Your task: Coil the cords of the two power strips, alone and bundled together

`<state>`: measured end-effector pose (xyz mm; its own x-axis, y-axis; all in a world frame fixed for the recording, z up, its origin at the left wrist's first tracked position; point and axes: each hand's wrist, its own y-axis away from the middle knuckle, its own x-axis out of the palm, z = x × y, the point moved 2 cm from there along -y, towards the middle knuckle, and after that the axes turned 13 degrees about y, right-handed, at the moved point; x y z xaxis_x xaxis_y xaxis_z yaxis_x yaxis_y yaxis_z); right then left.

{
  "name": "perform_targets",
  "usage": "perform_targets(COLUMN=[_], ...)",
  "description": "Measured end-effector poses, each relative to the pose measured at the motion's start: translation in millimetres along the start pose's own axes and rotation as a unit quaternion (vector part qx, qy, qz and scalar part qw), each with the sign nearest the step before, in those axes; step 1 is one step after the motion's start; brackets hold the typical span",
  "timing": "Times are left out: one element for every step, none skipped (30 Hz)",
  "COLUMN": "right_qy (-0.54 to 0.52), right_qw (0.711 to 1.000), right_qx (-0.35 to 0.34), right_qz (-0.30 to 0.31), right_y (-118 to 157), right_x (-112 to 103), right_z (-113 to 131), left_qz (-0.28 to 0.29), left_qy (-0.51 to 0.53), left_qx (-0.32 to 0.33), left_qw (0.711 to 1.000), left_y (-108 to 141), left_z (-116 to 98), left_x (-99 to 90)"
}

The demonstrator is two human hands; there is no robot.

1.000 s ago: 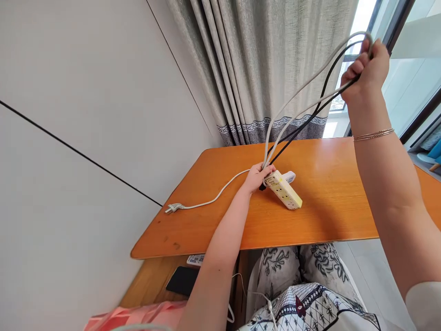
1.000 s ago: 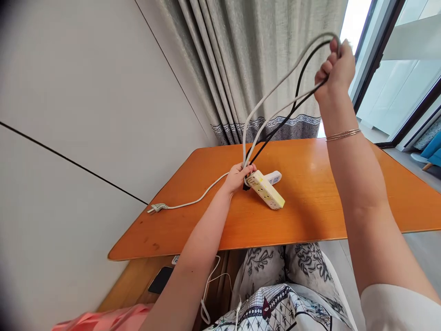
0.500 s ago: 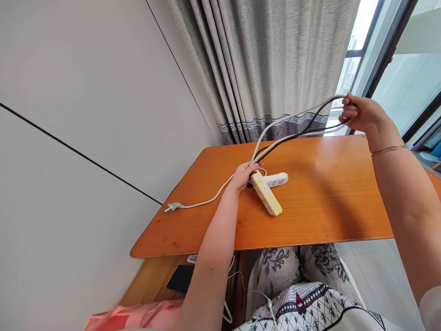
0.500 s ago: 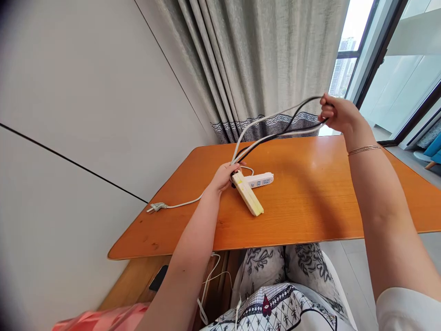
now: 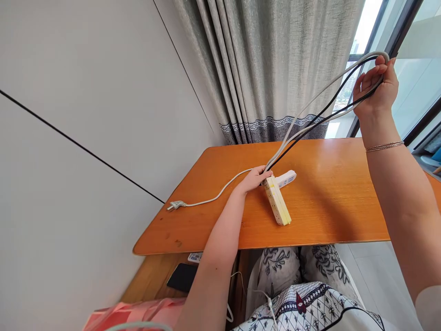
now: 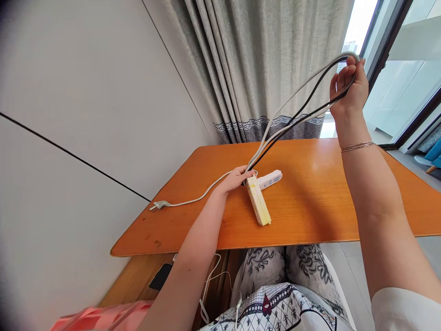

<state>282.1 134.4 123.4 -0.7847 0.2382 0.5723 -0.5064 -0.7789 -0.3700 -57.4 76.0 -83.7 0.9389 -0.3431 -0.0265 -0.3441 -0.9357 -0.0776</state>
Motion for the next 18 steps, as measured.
perform_targets(right_qy=[-0.018, -0.035, -0.052, -0.069, -0.086, -0.102, -0.116, -0.126, -0.134, -0.138, -0.134, -0.122, -0.098, -0.064, -0.018, 0.034, 0.088, 0.138], right_qw=[1.000, 0.999, 0.998, 0.997, 0.995, 0.992, 0.989, 0.985, 0.982, 0.979, 0.978, 0.977, 0.976, 0.977, 0.976, 0.972, 0.966, 0.958], right_qx=[0.008, 0.016, 0.025, 0.038, 0.056, 0.075, 0.094, 0.113, 0.131, 0.147, 0.162, 0.177, 0.193, 0.206, 0.218, 0.228, 0.233, 0.231], right_qz=[-0.005, -0.007, -0.006, -0.003, 0.000, 0.002, 0.006, 0.013, 0.015, 0.016, 0.016, 0.013, 0.010, 0.010, 0.016, 0.037, 0.065, 0.094], right_y=[0, -1, -3, -5, -7, -10, -12, -14, -14, -14, -13, -10, -7, -2, 3, 10, 17, 24], right_x=[-3, -6, -10, -14, -18, -23, -27, -32, -37, -42, -48, -55, -63, -72, -81, -91, -101, -110], right_z=[-2, -4, -6, -8, -10, -12, -14, -17, -20, -23, -27, -33, -39, -45, -53, -61, -70, -78], left_qz=[0.000, 0.001, 0.004, 0.008, 0.015, 0.025, 0.039, 0.057, 0.075, 0.086, 0.086, 0.075, 0.055, 0.031, 0.010, -0.004, -0.014, -0.022], left_qy=[-0.007, -0.013, -0.017, -0.020, -0.021, -0.019, -0.012, -0.001, 0.014, 0.036, 0.063, 0.095, 0.130, 0.164, 0.194, 0.216, 0.230, 0.241], left_qx=[0.001, 0.002, 0.002, 0.000, -0.002, -0.006, -0.012, -0.018, -0.022, -0.019, -0.012, 0.000, 0.013, 0.026, 0.035, 0.041, 0.044, 0.048], left_qw=[1.000, 1.000, 1.000, 1.000, 1.000, 1.000, 0.999, 0.998, 0.997, 0.995, 0.994, 0.993, 0.990, 0.986, 0.980, 0.976, 0.972, 0.969], left_y=[0, 0, 0, 0, 1, 2, 3, 4, 6, 7, 7, 8, 8, 7, 7, 7, 6, 6], left_z=[0, -1, -1, -1, -1, -1, -1, -1, -1, -1, -1, -1, -2, -2, -3, -3, -3, -4], left_x=[0.4, 0.4, 0.1, -0.6, -1.5, -2.5, -3.5, -4.3, -5.0, -5.7, -6.6, -7.7, -9.1, -10.4, -11.6, -12.5, -13.1, -13.5])
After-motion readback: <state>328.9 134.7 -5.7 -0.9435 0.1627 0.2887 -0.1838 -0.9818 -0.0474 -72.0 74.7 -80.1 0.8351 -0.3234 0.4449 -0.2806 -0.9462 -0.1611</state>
